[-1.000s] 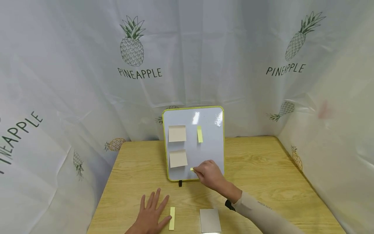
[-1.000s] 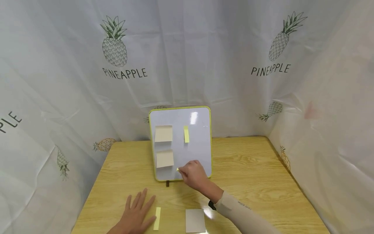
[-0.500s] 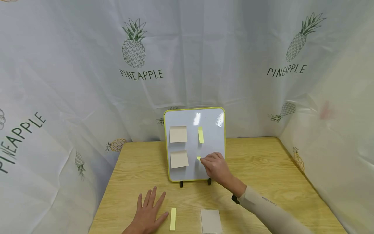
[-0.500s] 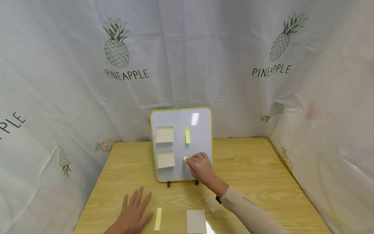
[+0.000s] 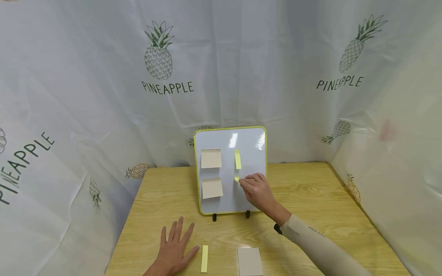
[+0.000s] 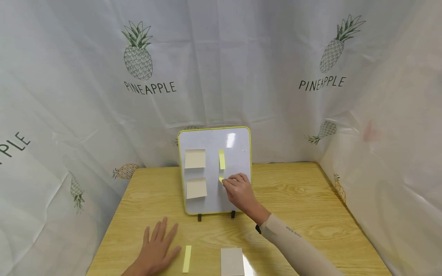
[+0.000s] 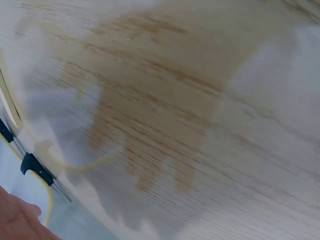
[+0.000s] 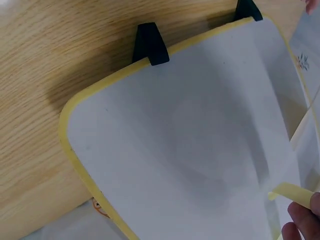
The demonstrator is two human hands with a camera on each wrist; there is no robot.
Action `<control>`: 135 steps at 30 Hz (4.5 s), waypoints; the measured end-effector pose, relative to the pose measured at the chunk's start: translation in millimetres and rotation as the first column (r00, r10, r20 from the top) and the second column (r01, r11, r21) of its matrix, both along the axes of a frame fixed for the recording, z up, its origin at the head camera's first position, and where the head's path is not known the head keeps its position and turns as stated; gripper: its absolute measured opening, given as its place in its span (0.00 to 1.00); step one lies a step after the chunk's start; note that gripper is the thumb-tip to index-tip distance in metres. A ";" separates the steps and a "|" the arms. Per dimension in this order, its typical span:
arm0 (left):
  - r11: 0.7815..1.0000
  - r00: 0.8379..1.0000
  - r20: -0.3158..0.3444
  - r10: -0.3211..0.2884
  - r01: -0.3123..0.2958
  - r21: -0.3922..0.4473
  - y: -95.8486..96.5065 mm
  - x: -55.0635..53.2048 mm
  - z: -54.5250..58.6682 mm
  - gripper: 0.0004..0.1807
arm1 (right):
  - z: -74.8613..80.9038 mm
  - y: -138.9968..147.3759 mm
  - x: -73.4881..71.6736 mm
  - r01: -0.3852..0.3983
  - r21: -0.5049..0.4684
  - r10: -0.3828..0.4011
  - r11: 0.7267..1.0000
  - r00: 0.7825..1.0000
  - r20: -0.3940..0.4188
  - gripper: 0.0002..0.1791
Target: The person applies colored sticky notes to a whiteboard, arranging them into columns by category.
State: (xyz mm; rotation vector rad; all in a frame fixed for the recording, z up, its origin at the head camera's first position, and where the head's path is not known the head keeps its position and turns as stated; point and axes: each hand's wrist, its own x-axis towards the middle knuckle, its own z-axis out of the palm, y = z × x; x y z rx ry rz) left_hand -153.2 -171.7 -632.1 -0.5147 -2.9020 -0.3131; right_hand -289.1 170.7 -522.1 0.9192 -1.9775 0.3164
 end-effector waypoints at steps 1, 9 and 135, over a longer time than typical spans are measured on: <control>1.000 1.000 0.000 0.003 -0.003 0.003 0.1 -0.2 0.8 0.40 | -0.3 0.2 -0.2 0.005 0.006 -0.005 1.000 1.000 -0.003 0.09; 1.000 0.999 -0.054 0.006 -0.006 0.008 2.9 -8.1 1.6 0.41 | -6.7 -0.3 -1.8 0.037 0.023 -0.037 0.999 0.999 -0.007 0.08; 0.969 0.968 -0.251 0.019 -0.080 -0.233 160.4 -197.5 142.3 0.68 | -61.6 4.8 10.9 0.111 0.249 -0.133 0.962 0.988 0.075 0.30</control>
